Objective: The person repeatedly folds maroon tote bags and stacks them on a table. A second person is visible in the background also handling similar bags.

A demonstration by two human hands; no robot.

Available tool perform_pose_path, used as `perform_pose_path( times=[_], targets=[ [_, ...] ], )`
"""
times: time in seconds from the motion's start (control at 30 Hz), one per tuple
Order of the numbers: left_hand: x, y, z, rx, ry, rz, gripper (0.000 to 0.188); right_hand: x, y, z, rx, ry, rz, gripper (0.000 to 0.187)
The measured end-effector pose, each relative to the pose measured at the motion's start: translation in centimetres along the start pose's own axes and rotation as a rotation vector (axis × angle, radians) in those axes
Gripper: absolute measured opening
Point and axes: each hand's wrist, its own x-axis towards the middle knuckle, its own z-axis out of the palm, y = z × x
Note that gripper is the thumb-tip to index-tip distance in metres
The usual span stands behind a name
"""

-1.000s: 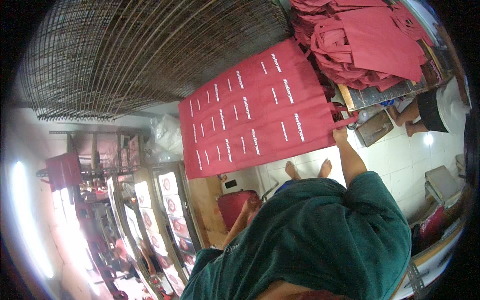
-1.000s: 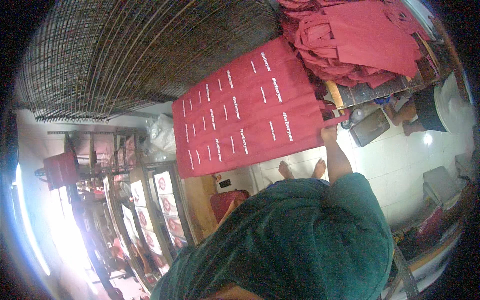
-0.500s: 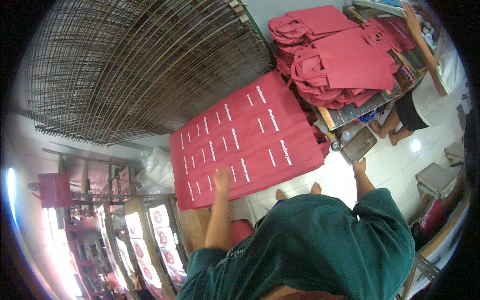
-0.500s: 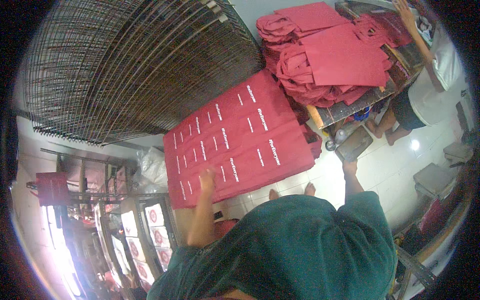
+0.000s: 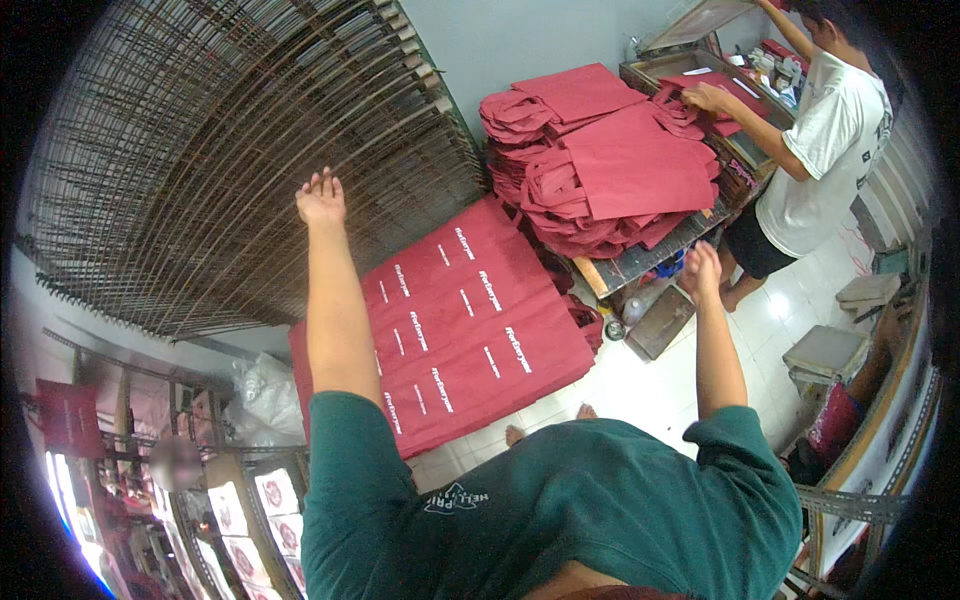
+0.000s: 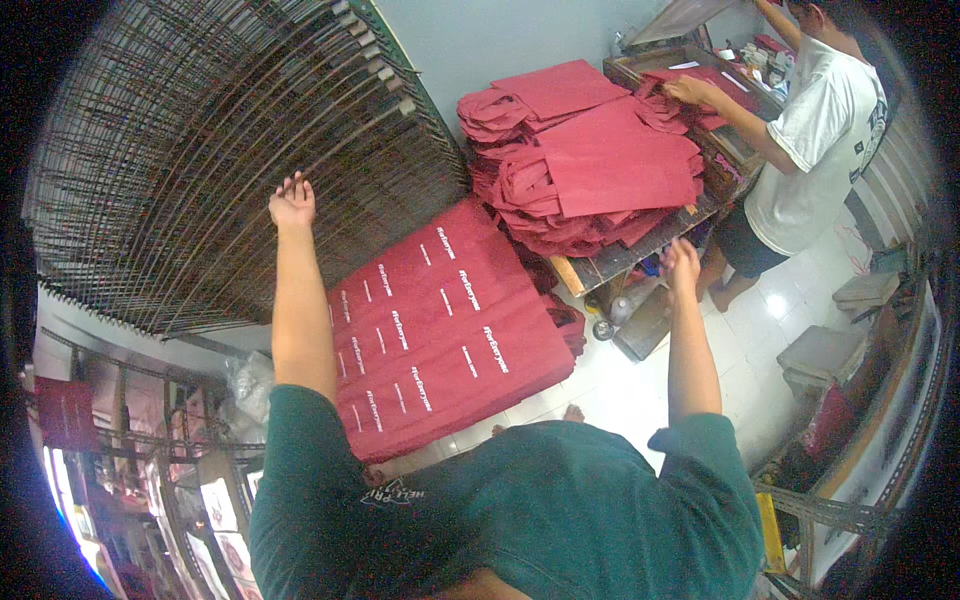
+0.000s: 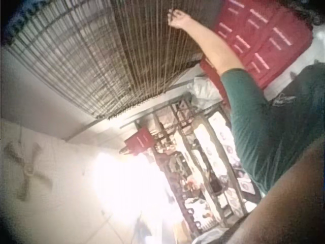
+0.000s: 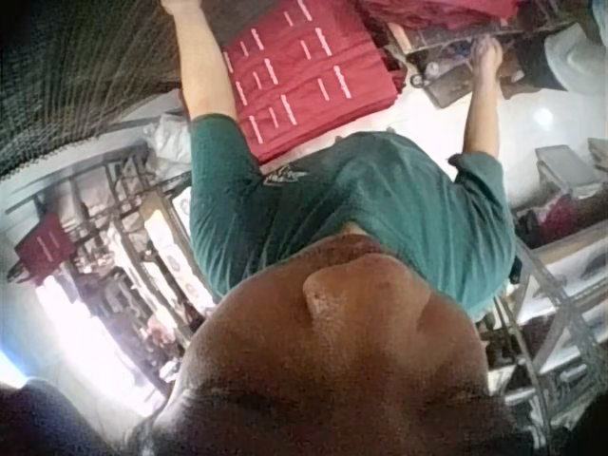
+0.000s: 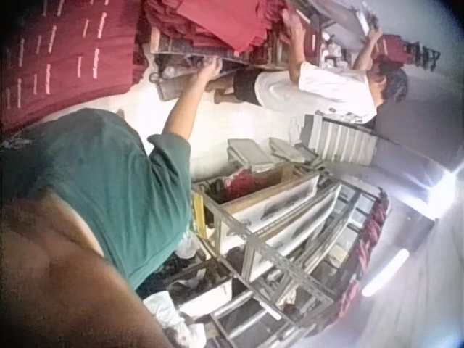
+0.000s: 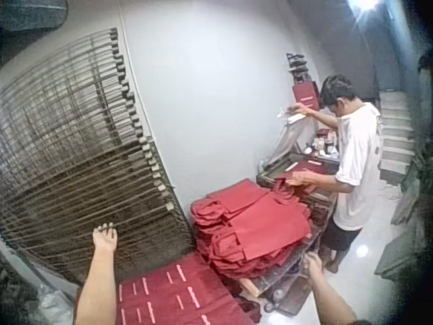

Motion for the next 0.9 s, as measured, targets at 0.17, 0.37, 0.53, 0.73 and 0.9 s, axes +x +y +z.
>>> perform_pose_path(
  times=[0.17, 0.37, 0.53, 0.73, 0.9],
  targets=[
    [-12.9, -5.4, -7.3, -0.006, -0.034, 0.038, 0.038, 3.1, -6.7, 4.1, 0.395, -0.136, 0.002, 0.077],
    [-31.0, -9.3, -24.9, -0.091, 0.449, -0.552, 0.035, 10.6, -3.4, 11.8, 0.301, -0.251, 0.301, 0.092],
    [-34.4, -16.8, -35.3, 0.062, 0.668, -0.668, 0.065, 14.0, -1.7, 18.1, 0.09, 0.301, 0.079, 0.063],
    [-33.5, -19.9, -37.9, -0.037, 0.841, -0.806, 0.07, 12.1, -7.4, 18.1, -0.345, -0.289, -0.433, 0.035],
    [-34.4, -20.7, -35.4, 0.726, 0.497, -0.744, 0.062, -5.8, -13.2, 22.3, -0.577, -0.636, -0.671, 0.049]
  ],
)
